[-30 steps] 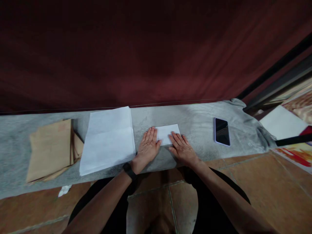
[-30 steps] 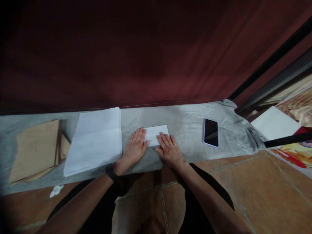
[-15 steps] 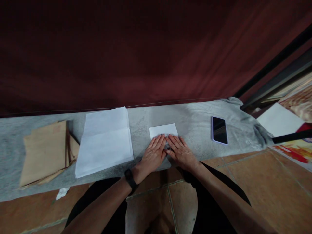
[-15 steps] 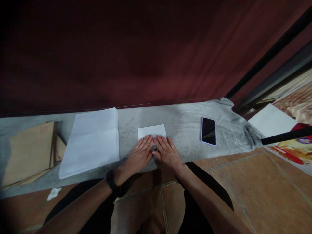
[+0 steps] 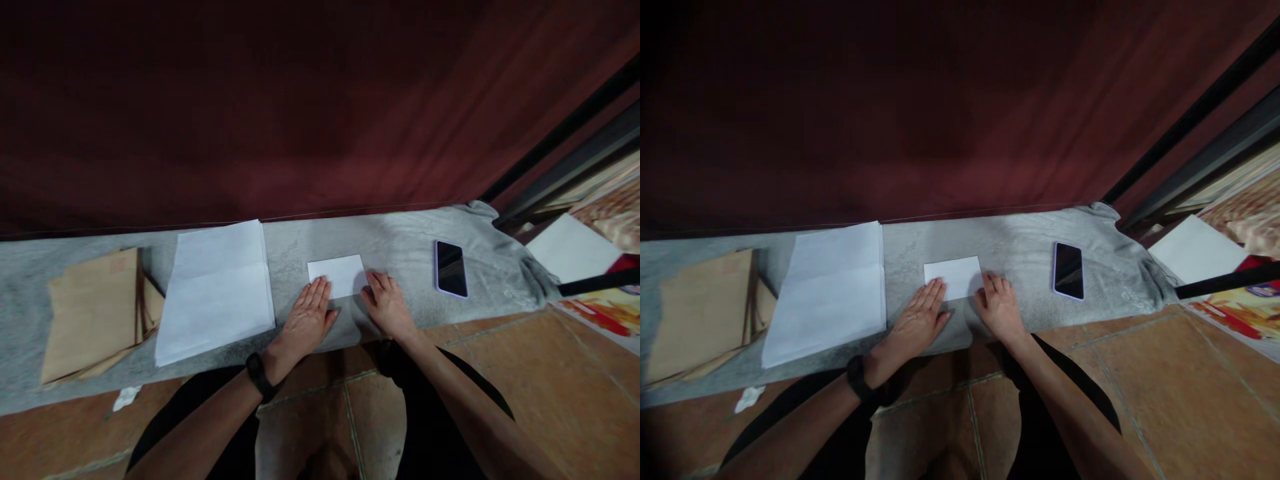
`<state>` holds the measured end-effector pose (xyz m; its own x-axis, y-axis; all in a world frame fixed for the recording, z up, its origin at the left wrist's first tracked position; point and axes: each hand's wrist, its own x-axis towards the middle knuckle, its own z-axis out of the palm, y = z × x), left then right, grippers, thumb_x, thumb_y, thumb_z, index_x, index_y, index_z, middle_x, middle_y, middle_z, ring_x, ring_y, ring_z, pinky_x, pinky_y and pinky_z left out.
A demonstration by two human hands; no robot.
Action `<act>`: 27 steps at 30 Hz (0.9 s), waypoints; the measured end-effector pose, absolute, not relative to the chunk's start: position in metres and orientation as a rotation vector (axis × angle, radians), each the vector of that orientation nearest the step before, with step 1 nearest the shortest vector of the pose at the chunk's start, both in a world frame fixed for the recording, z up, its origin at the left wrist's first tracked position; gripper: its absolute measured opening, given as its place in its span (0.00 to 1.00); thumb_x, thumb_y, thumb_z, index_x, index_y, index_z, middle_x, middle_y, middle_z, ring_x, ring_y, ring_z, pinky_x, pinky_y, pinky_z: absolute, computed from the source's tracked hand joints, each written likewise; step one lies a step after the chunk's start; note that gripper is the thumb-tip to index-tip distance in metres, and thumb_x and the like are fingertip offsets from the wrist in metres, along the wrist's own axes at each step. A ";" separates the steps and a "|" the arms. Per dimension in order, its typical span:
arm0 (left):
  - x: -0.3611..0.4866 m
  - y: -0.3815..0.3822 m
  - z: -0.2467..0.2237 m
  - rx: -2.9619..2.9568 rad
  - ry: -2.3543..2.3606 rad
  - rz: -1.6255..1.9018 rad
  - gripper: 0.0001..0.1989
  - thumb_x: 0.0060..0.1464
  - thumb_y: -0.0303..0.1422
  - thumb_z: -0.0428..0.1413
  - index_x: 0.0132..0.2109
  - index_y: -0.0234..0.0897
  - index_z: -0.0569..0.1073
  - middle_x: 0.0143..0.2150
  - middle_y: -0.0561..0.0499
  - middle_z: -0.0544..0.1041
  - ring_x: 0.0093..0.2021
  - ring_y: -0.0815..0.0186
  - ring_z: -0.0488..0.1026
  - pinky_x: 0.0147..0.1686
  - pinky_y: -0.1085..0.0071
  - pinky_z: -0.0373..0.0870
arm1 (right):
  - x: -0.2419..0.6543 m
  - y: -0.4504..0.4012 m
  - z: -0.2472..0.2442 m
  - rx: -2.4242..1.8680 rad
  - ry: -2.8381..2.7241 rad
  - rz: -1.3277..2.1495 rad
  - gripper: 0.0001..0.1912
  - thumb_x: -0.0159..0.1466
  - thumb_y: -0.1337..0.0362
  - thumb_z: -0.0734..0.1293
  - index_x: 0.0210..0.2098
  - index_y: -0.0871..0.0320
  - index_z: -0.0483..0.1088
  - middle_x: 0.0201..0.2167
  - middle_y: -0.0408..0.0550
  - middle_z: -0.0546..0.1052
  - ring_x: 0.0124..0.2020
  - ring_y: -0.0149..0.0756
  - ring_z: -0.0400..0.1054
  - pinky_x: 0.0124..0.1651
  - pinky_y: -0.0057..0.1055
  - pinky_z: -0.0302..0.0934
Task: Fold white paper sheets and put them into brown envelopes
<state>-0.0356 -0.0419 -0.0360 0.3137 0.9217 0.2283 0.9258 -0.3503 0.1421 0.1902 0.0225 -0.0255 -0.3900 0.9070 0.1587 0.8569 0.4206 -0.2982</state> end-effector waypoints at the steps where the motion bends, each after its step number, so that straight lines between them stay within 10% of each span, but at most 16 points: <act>1: -0.035 -0.042 -0.036 -2.531 -1.779 -0.430 0.32 0.67 0.39 0.46 0.72 0.28 0.52 0.72 0.34 0.59 0.72 0.53 0.55 0.70 0.52 0.56 | 0.188 0.026 -0.024 -1.552 -2.352 0.263 0.26 0.72 0.57 0.57 0.65 0.62 0.64 0.58 0.61 0.72 0.57 0.52 0.67 0.58 0.47 0.64; 7: -0.032 -0.040 -0.037 -2.532 -1.789 -0.416 0.32 0.66 0.39 0.47 0.71 0.24 0.55 0.71 0.32 0.58 0.73 0.52 0.54 0.70 0.52 0.56 | 0.179 0.042 -0.022 -1.757 -2.220 0.403 0.20 0.71 0.58 0.58 0.58 0.57 0.70 0.43 0.55 0.78 0.39 0.43 0.75 0.44 0.35 0.68; 21: -0.028 -0.037 -0.027 -2.522 -1.820 -0.312 0.29 0.67 0.42 0.48 0.67 0.25 0.63 0.71 0.32 0.61 0.71 0.49 0.58 0.68 0.53 0.57 | 0.182 0.051 -0.022 -1.698 -2.089 0.653 0.12 0.66 0.59 0.61 0.41 0.56 0.75 0.36 0.50 0.80 0.38 0.41 0.75 0.41 0.34 0.67; 27: -0.029 -0.030 -0.018 -2.519 -1.820 -0.302 0.24 0.68 0.37 0.48 0.64 0.28 0.67 0.68 0.35 0.67 0.67 0.50 0.65 0.63 0.54 0.63 | 0.180 0.054 -0.024 -1.413 -1.763 1.020 0.31 0.63 0.58 0.64 0.65 0.58 0.61 0.29 0.43 0.76 0.29 0.36 0.70 0.34 0.32 0.64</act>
<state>-0.0287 -0.0298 -0.0176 0.3015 0.9387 0.1672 0.9424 -0.3200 0.0970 0.1800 0.0537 -0.0245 -0.2071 0.9781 0.0183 0.4717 0.1163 -0.8741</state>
